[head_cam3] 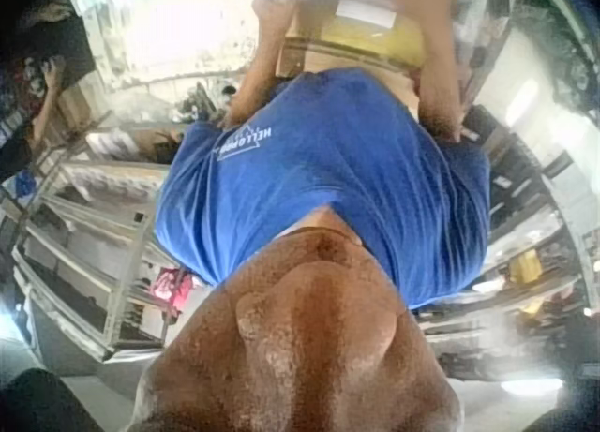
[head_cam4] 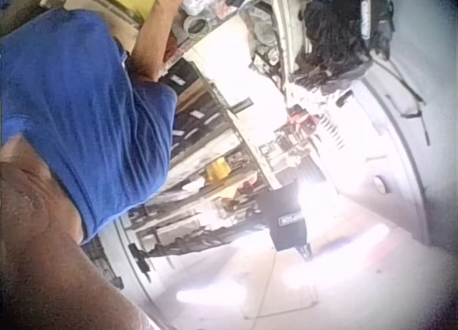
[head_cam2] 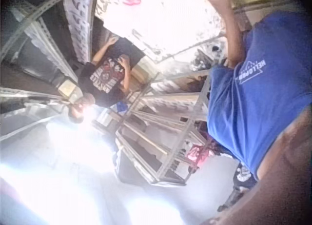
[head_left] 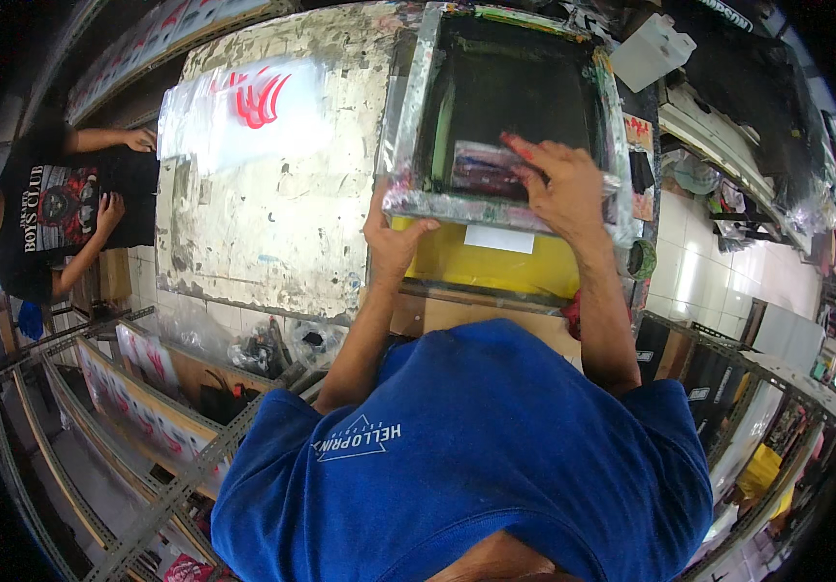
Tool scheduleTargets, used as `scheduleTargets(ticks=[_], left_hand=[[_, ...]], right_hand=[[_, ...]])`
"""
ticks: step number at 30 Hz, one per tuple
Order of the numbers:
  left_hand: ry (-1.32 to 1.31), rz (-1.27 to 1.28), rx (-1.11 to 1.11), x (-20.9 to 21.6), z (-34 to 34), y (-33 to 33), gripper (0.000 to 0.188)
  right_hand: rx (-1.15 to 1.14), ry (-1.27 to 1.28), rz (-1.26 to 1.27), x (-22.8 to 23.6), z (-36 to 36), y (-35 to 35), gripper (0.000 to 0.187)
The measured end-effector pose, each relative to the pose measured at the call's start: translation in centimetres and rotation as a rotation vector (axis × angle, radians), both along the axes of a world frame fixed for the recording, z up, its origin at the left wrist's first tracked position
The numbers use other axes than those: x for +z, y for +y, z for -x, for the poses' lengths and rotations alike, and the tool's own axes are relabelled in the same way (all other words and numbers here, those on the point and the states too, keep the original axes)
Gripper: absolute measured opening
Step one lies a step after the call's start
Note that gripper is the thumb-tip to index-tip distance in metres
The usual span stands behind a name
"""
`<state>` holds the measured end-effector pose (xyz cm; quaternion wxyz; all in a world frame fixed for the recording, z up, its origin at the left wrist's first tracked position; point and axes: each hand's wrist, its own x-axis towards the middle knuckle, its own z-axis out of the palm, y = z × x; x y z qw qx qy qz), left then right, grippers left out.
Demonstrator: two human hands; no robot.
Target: The person repeatedly inks a screen-printing frame with a squeegee and pulls the ink across the mesh to transfer a red flame design onto a substrate. The person handles the squeegee and screen frame throughout, working at a bench in a print shop.
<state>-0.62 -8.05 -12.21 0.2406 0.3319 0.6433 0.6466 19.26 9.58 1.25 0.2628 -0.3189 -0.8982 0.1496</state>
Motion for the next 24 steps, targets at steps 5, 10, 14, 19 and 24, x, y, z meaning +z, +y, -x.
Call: scheduleTargets(ticks=[5,10,14,19,24], left_hand=[[0.718,0.199,0.109,-1.6,-0.2,-1.4,0.084],[0.734,0.272,0.112,-1.4,-0.1,-1.8,0.074],[0.723,0.279,0.120,-1.0,-0.3,-1.7,0.071],[0.666,0.314,0.078,-0.6,-0.3,-2.2,0.074],[0.640,0.283,0.085,-0.9,-0.6,-2.1,0.077]], right_hand=[[0.049,-0.290,0.035,-7.4,0.1,-1.1,0.059],[-0.027,-0.264,-0.020,-10.4,2.1,2.5,0.072],[-0.063,-0.218,-0.085,-11.1,4.6,9.9,0.071],[-0.080,-0.193,-0.212,-11.5,7.4,18.8,0.068],[-0.051,-0.134,-0.243,-12.8,8.3,28.8,0.060]])
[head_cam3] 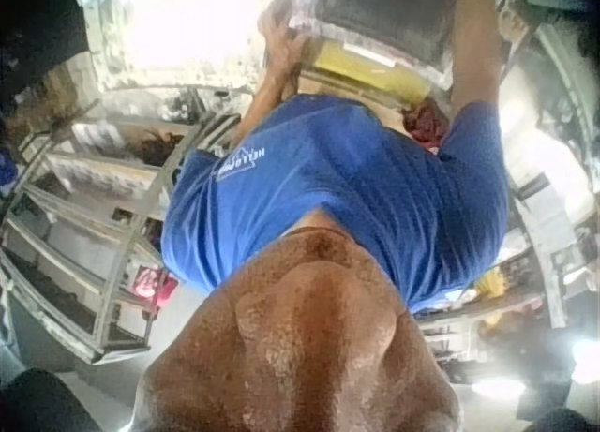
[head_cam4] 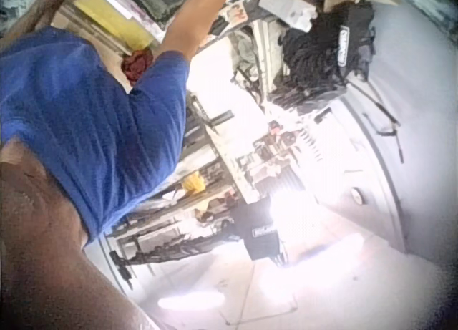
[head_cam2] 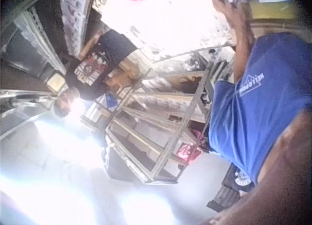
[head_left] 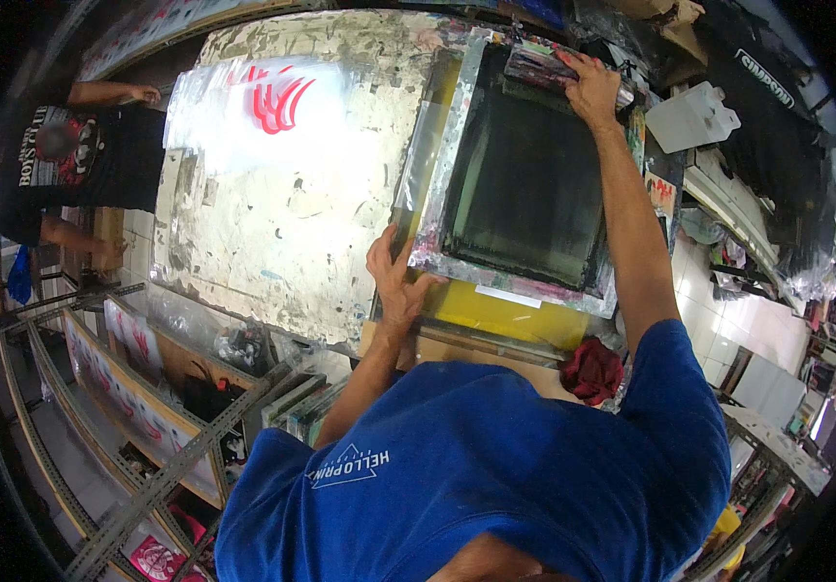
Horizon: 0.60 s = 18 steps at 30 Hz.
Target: The person repeatedly inks a screen-printing frame with a squeegee and pulls the ink across the mesh to transfer a red flame design onto a substrate. The person handles the squeegee and screen frame throughout, working at a bench in a print shop.
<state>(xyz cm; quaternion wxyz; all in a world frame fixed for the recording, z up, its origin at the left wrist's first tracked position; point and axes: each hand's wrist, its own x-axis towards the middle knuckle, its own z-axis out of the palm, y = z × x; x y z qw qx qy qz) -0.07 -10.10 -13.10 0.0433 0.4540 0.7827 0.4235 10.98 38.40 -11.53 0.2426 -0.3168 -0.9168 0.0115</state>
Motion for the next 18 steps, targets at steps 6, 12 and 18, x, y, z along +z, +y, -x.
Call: scheduleTargets(ticks=[6,12,18], left_hand=[[-0.034,0.035,0.027,0.4,0.0,-0.5,0.073],[-0.129,-0.087,0.057,-0.5,-0.7,0.0,0.074],[-0.121,-0.207,0.150,6.4,-1.2,2.4,0.055]], right_hand=[[-0.070,-0.020,0.306,3.4,1.6,-1.3,0.050],[-0.117,0.243,0.566,4.8,-3.9,-6.7,0.054],[-0.067,0.112,0.563,15.0,-7.6,-23.7,0.058]])
